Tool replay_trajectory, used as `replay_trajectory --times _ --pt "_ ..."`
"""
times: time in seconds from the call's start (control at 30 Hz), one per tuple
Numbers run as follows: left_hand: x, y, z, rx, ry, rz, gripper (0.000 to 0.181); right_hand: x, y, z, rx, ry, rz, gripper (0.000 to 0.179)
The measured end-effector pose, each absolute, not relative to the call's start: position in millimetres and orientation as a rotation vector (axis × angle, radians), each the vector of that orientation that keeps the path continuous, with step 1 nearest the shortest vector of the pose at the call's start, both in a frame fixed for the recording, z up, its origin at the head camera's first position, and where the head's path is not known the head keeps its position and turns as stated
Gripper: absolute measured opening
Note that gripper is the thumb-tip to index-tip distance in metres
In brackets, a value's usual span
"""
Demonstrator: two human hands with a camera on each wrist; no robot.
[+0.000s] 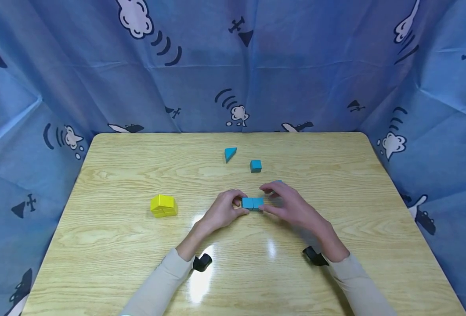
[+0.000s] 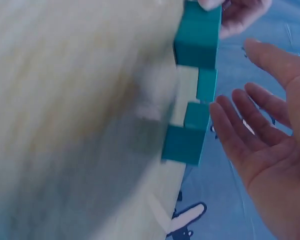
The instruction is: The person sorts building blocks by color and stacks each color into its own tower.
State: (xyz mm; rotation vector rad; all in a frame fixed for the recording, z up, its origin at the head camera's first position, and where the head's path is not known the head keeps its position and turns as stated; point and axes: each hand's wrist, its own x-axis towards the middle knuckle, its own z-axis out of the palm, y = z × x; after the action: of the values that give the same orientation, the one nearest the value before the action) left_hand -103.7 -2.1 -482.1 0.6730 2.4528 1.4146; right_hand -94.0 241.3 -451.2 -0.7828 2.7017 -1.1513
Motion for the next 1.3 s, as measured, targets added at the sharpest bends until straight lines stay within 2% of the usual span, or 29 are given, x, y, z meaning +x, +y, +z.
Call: replay_trajectory --times 0.33,0.73,1.3 --pt "-105 -1 -482 0.686 2.454 1.417 0.033 -109 261 -450 -0.845 2.872 -1.152 0.034" --pt "-104 -1 -483 0.666 2.446 1.411 0.034 -120 272 -458 -0.625 2.847 -1.051 0.042" --pt "-105 -3 -482 0.655 2.452 1.397 0.034 -123 271 -466 -0.606 2.803 -1.051 0.037"
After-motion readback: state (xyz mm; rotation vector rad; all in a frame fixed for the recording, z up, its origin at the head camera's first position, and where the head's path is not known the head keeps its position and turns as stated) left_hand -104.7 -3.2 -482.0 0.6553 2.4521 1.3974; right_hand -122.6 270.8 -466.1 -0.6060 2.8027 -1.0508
